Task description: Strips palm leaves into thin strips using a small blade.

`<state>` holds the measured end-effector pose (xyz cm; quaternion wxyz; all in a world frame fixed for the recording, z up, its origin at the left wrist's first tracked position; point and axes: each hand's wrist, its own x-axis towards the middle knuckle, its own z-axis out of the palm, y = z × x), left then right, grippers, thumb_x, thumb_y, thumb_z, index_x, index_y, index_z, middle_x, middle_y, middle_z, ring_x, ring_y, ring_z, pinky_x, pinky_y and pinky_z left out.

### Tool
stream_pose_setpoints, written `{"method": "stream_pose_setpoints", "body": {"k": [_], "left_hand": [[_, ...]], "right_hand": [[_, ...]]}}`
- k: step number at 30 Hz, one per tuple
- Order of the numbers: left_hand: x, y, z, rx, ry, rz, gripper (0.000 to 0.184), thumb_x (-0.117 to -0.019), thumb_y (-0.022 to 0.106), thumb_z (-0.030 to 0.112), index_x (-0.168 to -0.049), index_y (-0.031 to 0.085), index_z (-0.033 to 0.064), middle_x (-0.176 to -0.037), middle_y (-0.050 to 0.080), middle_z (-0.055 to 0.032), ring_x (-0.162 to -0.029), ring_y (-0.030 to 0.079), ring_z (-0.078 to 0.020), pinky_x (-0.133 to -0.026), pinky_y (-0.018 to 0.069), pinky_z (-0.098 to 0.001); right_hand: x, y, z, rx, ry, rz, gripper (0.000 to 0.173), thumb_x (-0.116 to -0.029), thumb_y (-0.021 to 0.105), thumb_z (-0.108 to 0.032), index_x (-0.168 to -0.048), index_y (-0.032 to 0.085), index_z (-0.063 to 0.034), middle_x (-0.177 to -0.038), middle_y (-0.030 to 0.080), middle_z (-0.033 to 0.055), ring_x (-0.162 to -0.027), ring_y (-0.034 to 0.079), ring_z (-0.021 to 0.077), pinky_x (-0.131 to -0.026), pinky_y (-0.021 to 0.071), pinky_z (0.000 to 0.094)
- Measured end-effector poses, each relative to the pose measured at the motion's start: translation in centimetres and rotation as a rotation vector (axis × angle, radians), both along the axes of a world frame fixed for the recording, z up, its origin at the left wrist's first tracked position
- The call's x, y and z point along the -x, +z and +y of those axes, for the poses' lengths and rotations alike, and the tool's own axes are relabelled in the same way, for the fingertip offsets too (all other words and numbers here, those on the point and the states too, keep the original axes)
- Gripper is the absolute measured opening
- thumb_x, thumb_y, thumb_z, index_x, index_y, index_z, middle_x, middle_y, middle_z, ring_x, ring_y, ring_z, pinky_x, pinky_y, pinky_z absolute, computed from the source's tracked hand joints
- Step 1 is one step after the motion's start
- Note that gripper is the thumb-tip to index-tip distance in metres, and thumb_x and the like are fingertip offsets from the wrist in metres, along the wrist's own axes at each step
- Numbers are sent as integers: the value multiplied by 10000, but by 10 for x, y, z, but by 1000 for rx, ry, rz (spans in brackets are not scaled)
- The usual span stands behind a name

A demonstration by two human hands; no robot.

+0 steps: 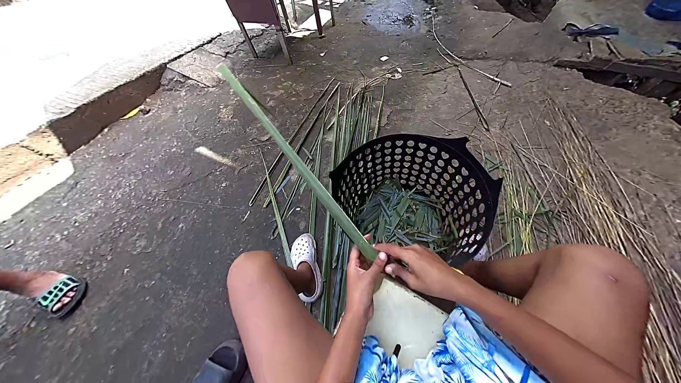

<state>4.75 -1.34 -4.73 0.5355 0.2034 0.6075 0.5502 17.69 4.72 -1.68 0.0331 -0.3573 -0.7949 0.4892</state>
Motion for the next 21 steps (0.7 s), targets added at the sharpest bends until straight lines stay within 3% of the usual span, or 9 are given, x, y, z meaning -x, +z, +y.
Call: {"method": "stream_pose_setpoints", "body": {"k": [3, 7, 9, 10, 14, 16, 18, 21], "left_hand": [[16, 5, 10, -5, 146, -15, 164, -1059, 429, 2, -1194, 485, -73, -946, 593, -24, -811, 609, -25, -788, 524, -198], [24, 16, 15, 38, 290, -69, 113, -1047, 442, -41, -1107, 537, -30, -856, 637, 6, -726, 644, -18, -705, 556, -179], [23, 15, 16, 17, 332, -91, 115, -1025, 460, -81, -1055, 553, -21, -839, 655, 13, -733, 657, -15, -703, 565, -174], [21, 14, 16, -6, 355, -97, 120, -1020, 464, -90, -1044, 556, -16, -832, 662, 15, -737, 664, -14, -705, 570, -175], [15, 12, 16, -108, 427, -83, 144, -1006, 474, -114, -1009, 564, -1, -802, 694, 36, -742, 694, -11, -725, 588, -178], [13, 12, 17, -144, 440, -76, 157, -1001, 472, -120, -999, 566, 5, -794, 702, 46, -743, 700, -7, -735, 593, -178], [12, 12, 19, -169, 450, -64, 162, -1002, 472, -120, -993, 573, 7, -787, 707, 54, -744, 702, 0, -738, 592, -176], [11, 11, 22, -202, 466, -36, 160, -991, 485, -131, -984, 579, -1, -782, 708, 49, -747, 701, 1, -742, 589, -171]], "right_hand": [[-6, 4, 6, -108, 12, -44, 365, -1033, 521, -16, -1386, 605, 23, -1221, 677, 300, -1117, 650, 503, -961, 456, 649], [-14, -2, 8, -396, -48, 39, 327, -930, 559, 114, -1194, 729, 22, -1082, 728, 261, -947, 703, 496, -788, 509, 670], [-14, -11, 9, -494, -182, 123, 213, -915, 617, 70, -1084, 746, 53, -1007, 735, 256, -870, 722, 464, -720, 541, 632], [-13, -12, 8, -475, -271, 126, 172, -929, 644, 18, -1063, 730, 82, -1021, 723, 270, -886, 717, 458, -738, 543, 616], [-9, -1, 9, -186, -525, -15, 436, -934, 736, -167, -1145, 585, 184, -1112, 610, 347, -979, 627, 451, -835, 488, 565], [-9, 3, 9, -27, -575, -11, 494, -926, 749, -190, -1193, 522, 159, -1086, 590, 293, -905, 584, 318, -796, 476, 444], [-8, 8, 7, 180, -610, 47, 446, -944, 706, -113, -1229, 449, 114, -1031, 513, 166, -827, 516, 165, -742, 449, 308], [-6, 19, 5, 509, -671, 183, 355, -916, 584, 112, -1233, 427, 90, -969, 459, 78, -769, 500, 85, -703, 456, 229]]}}
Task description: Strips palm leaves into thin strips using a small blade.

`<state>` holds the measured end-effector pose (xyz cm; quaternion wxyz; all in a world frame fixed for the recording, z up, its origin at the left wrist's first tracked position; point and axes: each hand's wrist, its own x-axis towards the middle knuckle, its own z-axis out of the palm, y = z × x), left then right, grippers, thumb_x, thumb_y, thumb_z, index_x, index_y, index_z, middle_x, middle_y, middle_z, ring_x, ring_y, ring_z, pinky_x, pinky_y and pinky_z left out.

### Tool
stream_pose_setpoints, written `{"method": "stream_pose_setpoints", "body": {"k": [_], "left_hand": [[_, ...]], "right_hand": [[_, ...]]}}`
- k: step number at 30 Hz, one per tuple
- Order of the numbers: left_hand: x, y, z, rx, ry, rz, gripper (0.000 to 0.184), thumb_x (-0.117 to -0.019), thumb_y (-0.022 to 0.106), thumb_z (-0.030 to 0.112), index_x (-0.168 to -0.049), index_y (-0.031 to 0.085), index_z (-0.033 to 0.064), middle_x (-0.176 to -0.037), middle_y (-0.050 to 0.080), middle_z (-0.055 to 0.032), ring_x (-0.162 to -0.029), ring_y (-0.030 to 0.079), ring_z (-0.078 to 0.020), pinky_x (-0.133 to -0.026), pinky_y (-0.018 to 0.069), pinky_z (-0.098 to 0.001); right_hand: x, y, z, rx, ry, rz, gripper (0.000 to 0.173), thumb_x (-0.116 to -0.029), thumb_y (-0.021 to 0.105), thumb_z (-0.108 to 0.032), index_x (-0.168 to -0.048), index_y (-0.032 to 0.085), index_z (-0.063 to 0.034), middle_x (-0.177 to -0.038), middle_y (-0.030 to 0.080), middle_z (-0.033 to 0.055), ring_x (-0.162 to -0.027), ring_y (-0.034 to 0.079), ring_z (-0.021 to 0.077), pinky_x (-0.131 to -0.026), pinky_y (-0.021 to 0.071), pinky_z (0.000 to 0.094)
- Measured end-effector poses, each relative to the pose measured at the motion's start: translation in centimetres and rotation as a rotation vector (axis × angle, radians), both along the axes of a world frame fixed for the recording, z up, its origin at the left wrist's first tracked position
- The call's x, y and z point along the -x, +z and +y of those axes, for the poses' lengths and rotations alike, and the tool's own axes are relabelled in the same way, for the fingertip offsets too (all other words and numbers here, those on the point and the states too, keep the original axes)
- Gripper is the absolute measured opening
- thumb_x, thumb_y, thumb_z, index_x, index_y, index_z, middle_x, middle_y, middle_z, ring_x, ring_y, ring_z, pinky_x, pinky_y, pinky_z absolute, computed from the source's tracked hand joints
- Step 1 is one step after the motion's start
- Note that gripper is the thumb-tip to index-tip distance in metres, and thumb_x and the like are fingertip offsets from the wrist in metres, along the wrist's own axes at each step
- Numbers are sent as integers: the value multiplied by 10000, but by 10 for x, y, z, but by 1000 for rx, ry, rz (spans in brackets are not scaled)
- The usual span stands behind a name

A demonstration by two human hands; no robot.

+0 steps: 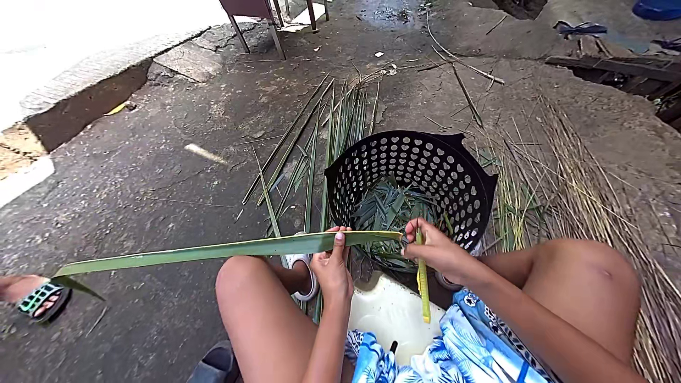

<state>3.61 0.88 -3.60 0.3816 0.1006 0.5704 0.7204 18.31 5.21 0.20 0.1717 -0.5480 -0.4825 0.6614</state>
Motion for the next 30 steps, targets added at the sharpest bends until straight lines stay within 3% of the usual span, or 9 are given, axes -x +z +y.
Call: {"method": "stream_pose_setpoints", "body": {"k": [4, 9, 13, 16, 18, 20, 24, 28, 30], "left_hand": [[3, -4, 3, -44, 18, 81, 148, -980, 500, -131, -999, 588, -13, -802, 709, 55, -768, 697, 7, -754, 585, -172], [6, -11, 0, -29, 30, 155, 102, -985, 522, -101, -1050, 583, -52, -828, 690, 44, -759, 685, 12, -729, 588, -176], [13, -19, -1, -16, -7, 208, 111, -991, 522, -86, -1085, 580, -77, -850, 679, 39, -739, 685, 9, -708, 597, -182], [25, -27, -8, -11, -87, 326, 110, -977, 516, -84, -1060, 589, -87, -833, 675, 64, -729, 666, 42, -699, 579, -160], [34, -27, -13, 23, -165, 360, 106, -973, 494, -82, -1042, 574, -86, -823, 647, 70, -740, 636, 59, -724, 550, -146], [42, -21, -16, 75, -295, 331, 123, -987, 438, -85, -1045, 546, -98, -833, 598, 46, -758, 600, 48, -761, 521, -151], [49, -15, -18, 122, -531, 235, 157, -1007, 378, -85, -1101, 503, -90, -854, 584, 23, -721, 636, 9, -745, 575, -192], [48, -9, -19, 131, -761, 306, 181, -998, 421, -62, -1134, 526, -119, -883, 583, -5, -736, 616, 0, -735, 553, -198], [45, -8, -19, 155, -820, 350, 169, -999, 448, -48, -1119, 545, -116, -884, 590, -17, -735, 598, 5, -727, 530, -187]], "right_hand": [[-1, -3, 1, 208, 12, 172, 187, -987, 473, 124, -1098, 431, -21, -898, 479, 8, -735, 538, 51, -695, 508, 212], [0, -5, 5, 310, 254, 16, 403, -1108, 402, -106, -1451, 199, -54, -1026, 468, 80, -790, 611, 158, -717, 564, 337], [4, -11, 1, 36, 435, -4, 340, -1091, 411, -72, -1412, 345, 15, -915, 484, 65, -665, 504, 95, -623, 464, 259], [-1, -15, 7, -317, 506, -87, 433, -1075, 423, -56, -1494, 403, 50, -1218, 590, 249, -975, 578, 255, -867, 475, 384], [-6, -15, 16, -423, 515, -133, 473, -1068, 393, -34, -1527, 359, 73, -1454, 466, 353, -1312, 505, 457, -1100, 397, 525], [-9, -10, 24, -418, 552, -197, 465, -1072, 373, -14, -1527, 355, 80, -1469, 439, 369, -1302, 495, 491, -1092, 390, 545], [-2, -1, 31, -337, 792, -293, 458, -1121, 312, -104, -1566, 317, 6, -1081, 621, 278, -853, 623, 317, -804, 512, 442], [11, 1, 25, -405, 993, -358, 483, -1137, 292, -200, -1570, 360, 0, -1411, 542, 334, -1339, 507, 473, -1148, 330, 565], [12, -8, 19, -541, 983, -304, 436, -1108, 386, -127, -1511, 461, 22, -1291, 596, 353, -1241, 539, 514, -1095, 354, 603]]}}
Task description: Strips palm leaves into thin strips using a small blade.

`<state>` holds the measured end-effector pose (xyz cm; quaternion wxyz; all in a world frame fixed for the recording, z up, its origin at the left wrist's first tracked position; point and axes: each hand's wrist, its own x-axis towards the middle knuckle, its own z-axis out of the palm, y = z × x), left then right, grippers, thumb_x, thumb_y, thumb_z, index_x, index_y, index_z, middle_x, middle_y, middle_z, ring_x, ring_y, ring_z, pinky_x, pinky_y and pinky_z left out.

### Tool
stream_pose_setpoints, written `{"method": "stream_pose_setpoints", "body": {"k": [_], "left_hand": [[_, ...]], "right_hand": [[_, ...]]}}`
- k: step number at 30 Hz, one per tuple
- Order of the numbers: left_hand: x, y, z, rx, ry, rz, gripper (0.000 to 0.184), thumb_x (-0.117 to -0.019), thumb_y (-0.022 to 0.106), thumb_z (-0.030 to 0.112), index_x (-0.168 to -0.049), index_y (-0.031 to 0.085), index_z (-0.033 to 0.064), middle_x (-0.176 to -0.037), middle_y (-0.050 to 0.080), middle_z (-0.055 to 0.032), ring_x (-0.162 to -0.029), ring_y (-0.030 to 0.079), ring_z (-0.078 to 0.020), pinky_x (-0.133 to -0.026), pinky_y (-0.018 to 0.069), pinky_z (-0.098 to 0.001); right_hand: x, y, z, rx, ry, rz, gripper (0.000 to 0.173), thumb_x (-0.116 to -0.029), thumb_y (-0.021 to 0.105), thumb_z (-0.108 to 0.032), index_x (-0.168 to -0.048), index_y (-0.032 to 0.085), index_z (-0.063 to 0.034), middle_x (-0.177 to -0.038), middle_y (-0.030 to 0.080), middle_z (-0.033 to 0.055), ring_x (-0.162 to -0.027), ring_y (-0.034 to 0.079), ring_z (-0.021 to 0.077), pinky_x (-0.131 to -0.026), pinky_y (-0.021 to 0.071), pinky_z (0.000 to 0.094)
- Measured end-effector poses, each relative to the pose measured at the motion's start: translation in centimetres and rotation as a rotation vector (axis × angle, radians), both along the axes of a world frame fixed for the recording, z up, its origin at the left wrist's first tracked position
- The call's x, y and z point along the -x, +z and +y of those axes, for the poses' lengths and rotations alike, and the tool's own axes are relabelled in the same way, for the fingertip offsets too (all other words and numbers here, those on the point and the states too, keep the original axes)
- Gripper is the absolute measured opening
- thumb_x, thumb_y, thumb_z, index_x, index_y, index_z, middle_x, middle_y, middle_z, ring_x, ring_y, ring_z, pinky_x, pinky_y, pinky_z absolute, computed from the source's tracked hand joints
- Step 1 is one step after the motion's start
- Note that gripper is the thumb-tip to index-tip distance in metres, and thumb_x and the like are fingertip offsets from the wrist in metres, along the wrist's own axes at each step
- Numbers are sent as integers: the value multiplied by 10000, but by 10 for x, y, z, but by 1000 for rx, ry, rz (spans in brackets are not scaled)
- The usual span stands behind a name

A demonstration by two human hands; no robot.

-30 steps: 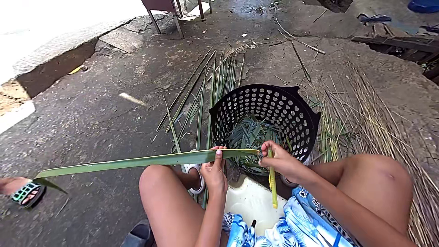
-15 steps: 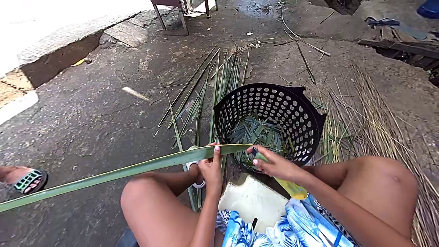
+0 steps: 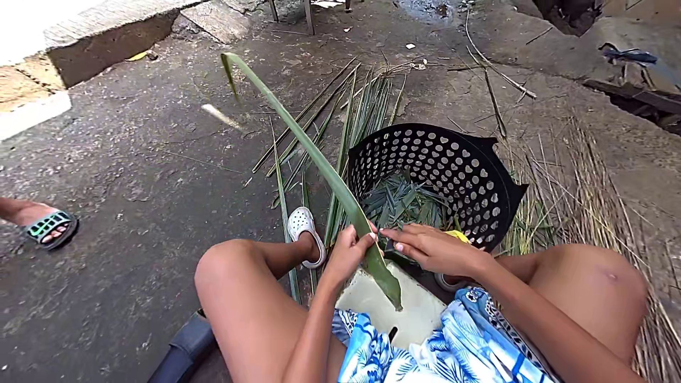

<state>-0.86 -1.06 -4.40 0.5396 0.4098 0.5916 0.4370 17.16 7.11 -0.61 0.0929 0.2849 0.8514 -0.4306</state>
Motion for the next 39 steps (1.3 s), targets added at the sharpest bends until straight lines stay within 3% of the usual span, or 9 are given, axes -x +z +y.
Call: {"method": "stream_pose_setpoints", "body": {"k": [2, 7, 12, 17, 21, 24, 30, 34, 39], "left_hand": [[0, 0, 0, 5, -51, 58, 183, -1005, 471, -29, -1129, 560, -130, -891, 595, -48, -741, 580, -13, -734, 510, -200], [-1, 0, 0, -17, -140, 138, 195, -1007, 500, -7, -1124, 583, -137, -922, 625, -107, -796, 585, -52, -769, 495, -229], [-2, -2, -1, -10, -117, 205, 199, -1005, 508, -17, -1124, 601, -146, -938, 647, -153, -800, 600, -95, -769, 499, -253], [7, 7, 3, 48, 73, 256, 216, -1016, 493, -23, -1164, 590, -147, -964, 646, -163, -817, 607, -105, -787, 503, -265], [11, 5, 4, 33, 197, 272, 207, -1012, 494, -35, -1157, 590, -149, -961, 643, -153, -802, 594, -76, -761, 489, -234], [10, 3, 6, 73, 253, 251, 207, -1016, 490, -35, -1161, 590, -143, -959, 640, -147, -797, 598, -79, -764, 495, -240], [7, -6, 11, 161, 374, 173, 216, -1025, 474, -39, -1192, 571, -136, -980, 627, -157, -784, 609, -111, -752, 518, -270], [4, -7, 14, 190, 433, 127, 219, -1031, 462, -41, -1203, 557, -138, -951, 618, -143, -729, 613, -93, -714, 534, -249], [6, -15, 15, 88, 654, 35, 245, -1047, 435, -36, -1251, 495, -158, -972, 585, -138, -757, 615, -80, -718, 544, -232]], "right_hand": [[-2, -13, -6, -113, -13, 173, 376, -1037, 529, -68, -1376, 588, 85, -1129, 658, 335, -1083, 605, 513, -970, 432, 619], [-2, -19, -15, -137, -18, 287, 246, -985, 601, -36, -1146, 644, 144, -1049, 685, 306, -1027, 647, 487, -921, 471, 606], [-6, -37, -22, -221, -8, 349, 190, -949, 639, -33, -1055, 734, 93, -912, 696, 269, -897, 667, 458, -826, 507, 579], [-8, -40, -30, -42, 63, 199, 212, -981, 611, -22, -1093, 720, 121, -1004, 694, 307, -1021, 646, 489, -934, 467, 601], [-10, -53, -33, -191, 25, 409, 175, -931, 638, -8, -1011, 744, 105, -893, 702, 256, -868, 676, 439, -789, 522, 557], [-10, -67, -31, -382, 39, 581, 184, -914, 620, -73, -942, 759, 44, -833, 707, 174, -763, 672, 349, -673, 517, 453], [-8, -72, -22, -536, 113, 699, 187, -929, 582, -71, -892, 755, -7, -808, 708, 136, -751, 665, 301, -684, 490, 409], [-9, -71, -15, -676, 184, 715, 168, -878, 579, 6, -828, 732, -42, -769, 696, 109, -753, 669, 283, -698, 495, 400], [-13, -68, -23, -710, 323, 682, 217, -850, 623, 49, -872, 782, -97, -798, 706, 102, -817, 703, 282, -781, 547, 420]]}}
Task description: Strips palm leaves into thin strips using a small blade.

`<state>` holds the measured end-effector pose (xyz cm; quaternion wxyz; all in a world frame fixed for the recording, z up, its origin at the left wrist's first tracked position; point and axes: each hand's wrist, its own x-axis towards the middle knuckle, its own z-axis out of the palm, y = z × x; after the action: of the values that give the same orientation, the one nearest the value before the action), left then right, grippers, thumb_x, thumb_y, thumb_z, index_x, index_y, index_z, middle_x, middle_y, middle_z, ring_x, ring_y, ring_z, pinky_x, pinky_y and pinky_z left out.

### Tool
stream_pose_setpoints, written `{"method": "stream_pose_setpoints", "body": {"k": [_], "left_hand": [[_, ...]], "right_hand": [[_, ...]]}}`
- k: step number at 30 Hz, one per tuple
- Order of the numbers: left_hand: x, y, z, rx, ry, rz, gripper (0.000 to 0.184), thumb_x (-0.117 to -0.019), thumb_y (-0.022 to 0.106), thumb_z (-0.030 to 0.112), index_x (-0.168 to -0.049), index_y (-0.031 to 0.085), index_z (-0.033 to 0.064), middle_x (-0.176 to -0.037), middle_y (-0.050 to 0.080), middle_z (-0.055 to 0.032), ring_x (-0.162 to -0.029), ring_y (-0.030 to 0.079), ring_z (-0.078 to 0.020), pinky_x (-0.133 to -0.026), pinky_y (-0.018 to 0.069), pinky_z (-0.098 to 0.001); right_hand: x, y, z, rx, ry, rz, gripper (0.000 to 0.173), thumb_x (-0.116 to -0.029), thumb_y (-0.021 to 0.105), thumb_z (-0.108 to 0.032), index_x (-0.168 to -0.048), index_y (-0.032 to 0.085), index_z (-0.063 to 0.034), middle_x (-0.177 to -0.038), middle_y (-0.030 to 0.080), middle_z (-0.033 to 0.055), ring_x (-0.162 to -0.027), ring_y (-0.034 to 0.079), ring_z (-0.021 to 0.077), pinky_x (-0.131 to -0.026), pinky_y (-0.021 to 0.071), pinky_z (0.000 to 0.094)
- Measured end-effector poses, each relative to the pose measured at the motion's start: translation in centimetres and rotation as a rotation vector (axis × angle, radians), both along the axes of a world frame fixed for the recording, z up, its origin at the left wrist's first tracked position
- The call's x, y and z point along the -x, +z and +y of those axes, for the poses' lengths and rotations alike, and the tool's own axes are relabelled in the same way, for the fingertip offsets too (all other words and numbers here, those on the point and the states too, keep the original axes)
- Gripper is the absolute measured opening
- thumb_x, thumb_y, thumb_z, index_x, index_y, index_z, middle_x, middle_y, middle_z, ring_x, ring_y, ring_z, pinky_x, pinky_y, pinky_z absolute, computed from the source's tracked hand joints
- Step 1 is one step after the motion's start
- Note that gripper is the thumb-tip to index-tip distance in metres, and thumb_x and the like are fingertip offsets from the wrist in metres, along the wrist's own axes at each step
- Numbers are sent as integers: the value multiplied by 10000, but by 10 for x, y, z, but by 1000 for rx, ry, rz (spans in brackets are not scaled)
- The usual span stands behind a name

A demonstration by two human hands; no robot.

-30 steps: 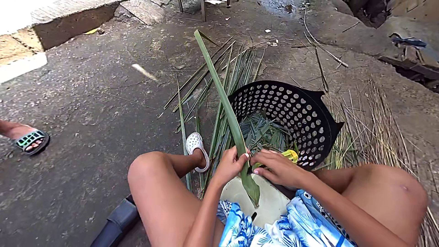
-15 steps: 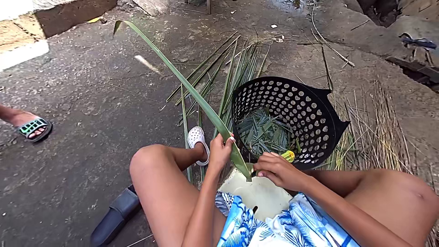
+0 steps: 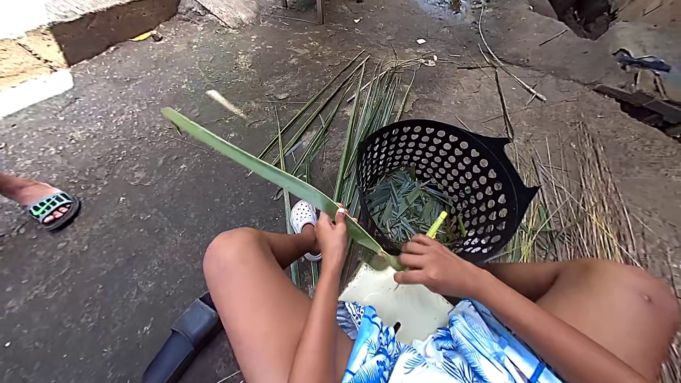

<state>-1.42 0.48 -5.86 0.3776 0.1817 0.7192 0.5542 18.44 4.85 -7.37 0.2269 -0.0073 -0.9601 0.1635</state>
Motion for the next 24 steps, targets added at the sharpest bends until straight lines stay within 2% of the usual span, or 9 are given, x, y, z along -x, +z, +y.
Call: {"method": "stream_pose_setpoints", "body": {"k": [2, 5, 7, 10, 14, 16, 18, 21, 24], "left_hand": [[7, 1, 1, -106, 101, -13, 241, -1059, 410, -27, -1259, 468, -146, -953, 573, -99, -755, 622, -55, -713, 555, -220], [2, 4, -2, -254, 177, -54, 187, -1056, 403, -34, -1210, 466, -118, -910, 583, -31, -742, 648, -12, -706, 574, -190], [-3, 4, -5, -300, 215, -125, 147, -1054, 406, -44, -1181, 469, -82, -902, 598, -7, -750, 665, -15, -704, 585, -192], [-11, 6, -6, -334, 256, -142, 118, -1042, 428, -57, -1148, 480, -49, -892, 627, 22, -766, 679, 0, -704, 589, -181], [-22, -6, -5, -443, 298, 28, 148, -1005, 488, -52, -1140, 510, -109, -925, 609, 28, -826, 625, 59, -758, 536, -133], [-27, -8, -2, -493, 331, 102, 141, -976, 520, -64, -1100, 535, -129, -915, 617, 36, -826, 619, 84, -763, 528, -113], [-34, -5, 1, -517, 359, 135, 100, -954, 552, -79, -1046, 568, -114, -857, 640, 59, -765, 616, 106, -696, 518, -92], [-43, -3, 3, -534, 299, 117, 86, -943, 548, -89, -1024, 579, -90, -825, 636, 85, -720, 607, 114, -663, 514, -84], [-49, -2, 3, -510, 253, 81, 85, -951, 540, -95, -1018, 582, -67, -787, 632, 95, -652, 601, 103, -610, 515, -86]], "right_hand": [[1, -2, -3, -23, -9, -14, 201, -858, 646, 16, -872, 790, -123, -796, 704, 86, -823, 704, 273, -791, 554, 422], [-3, -3, 22, -14, -256, 75, 165, -927, 604, -80, -894, 761, -121, -829, 707, 101, -850, 702, 310, -825, 548, 463], [-8, 5, 34, 73, -443, 89, 199, -964, 573, -94, -956, 754, -13, -866, 711, 177, -838, 710, 378, -782, 564, 517], [-8, 23, 31, 248, -679, 61, 257, -993, 533, -56, -1093, 680, 130, -916, 683, 275, -716, 698, 420, -616, 560, 537], [8, 33, 19, 389, -885, 243, 279, -1002, 534, -48, -1152, 639, 163, -913, 692, 263, -646, 650, 274, -615, 546, 375], [17, 39, 12, 490, -965, 283, 314, -1016, 525, -59, -1216, 607, 169, -957, 695, 271, -732, 670, 280, -684, 549, 378], [22, 46, 5, 686, -1009, 246, 390, -1016, 559, -93, -1308, 548, 165, -1074, 687, 294, -904, 686, 308, -806, 538, 413], [30, 48, 6, 1068, -1046, 143, 452, -1018, 604, -110, -1382, 466, 120, -1069, 638, 200, -800, 584, 150, -719, 492, 303], [36, 47, 10, 1192, -1073, 157, 457, -975, 662, -64, -1356, 477, 109, -1024, 611, 142, -747, 547, 97, -657, 467, 244]]}}
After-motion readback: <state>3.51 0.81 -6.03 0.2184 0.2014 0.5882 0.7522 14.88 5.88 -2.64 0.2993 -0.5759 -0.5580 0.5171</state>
